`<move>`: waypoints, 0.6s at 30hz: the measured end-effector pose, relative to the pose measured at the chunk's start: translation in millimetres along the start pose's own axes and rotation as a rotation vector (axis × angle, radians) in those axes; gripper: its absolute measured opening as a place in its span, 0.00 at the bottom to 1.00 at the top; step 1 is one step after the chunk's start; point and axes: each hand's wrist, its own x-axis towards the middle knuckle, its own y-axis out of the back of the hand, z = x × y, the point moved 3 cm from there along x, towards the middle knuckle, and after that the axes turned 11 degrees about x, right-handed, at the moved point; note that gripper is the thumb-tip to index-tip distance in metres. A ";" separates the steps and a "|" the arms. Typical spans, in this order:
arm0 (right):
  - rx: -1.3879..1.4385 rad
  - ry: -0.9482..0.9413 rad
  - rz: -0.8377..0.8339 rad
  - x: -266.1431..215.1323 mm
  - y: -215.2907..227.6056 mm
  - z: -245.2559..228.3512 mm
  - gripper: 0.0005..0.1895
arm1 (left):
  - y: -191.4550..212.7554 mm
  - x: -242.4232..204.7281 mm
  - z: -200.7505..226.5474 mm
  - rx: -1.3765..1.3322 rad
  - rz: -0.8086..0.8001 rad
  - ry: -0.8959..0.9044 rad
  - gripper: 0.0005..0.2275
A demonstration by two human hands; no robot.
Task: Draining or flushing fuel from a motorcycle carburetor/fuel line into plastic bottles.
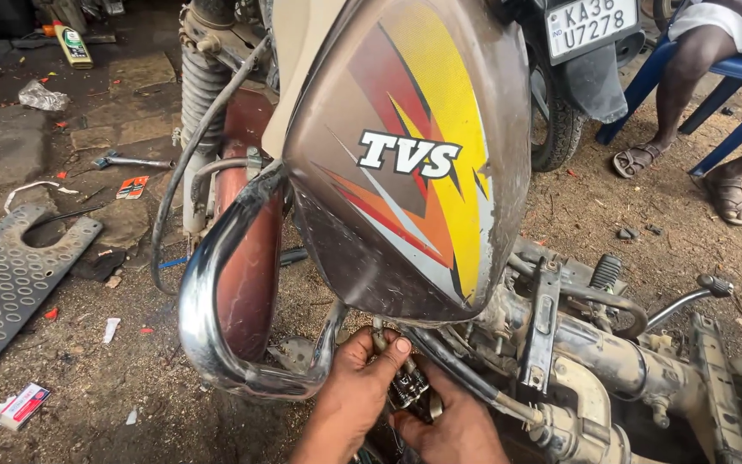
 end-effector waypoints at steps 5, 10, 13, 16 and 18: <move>0.396 -0.149 -0.093 12.4 -6.0 47.9 0.46 | 7.5 -7.3 15.6 0.006 -0.310 0.101 0.08; -0.039 -0.001 -0.070 -3.3 14.6 -14.0 0.47 | -1.7 -4.5 12.2 -0.008 -0.304 0.137 0.09; -0.064 -0.133 -0.081 -0.2 14.1 -3.6 0.47 | -5.5 -5.6 14.4 -0.026 -0.292 0.100 0.09; -0.132 0.061 -0.070 8.6 15.7 36.9 0.48 | -13.9 -9.7 13.9 -0.024 -0.230 0.105 0.08; -0.203 0.259 -0.053 12.2 15.2 55.5 0.50 | -18.5 -10.6 11.6 -0.013 -0.194 0.113 0.07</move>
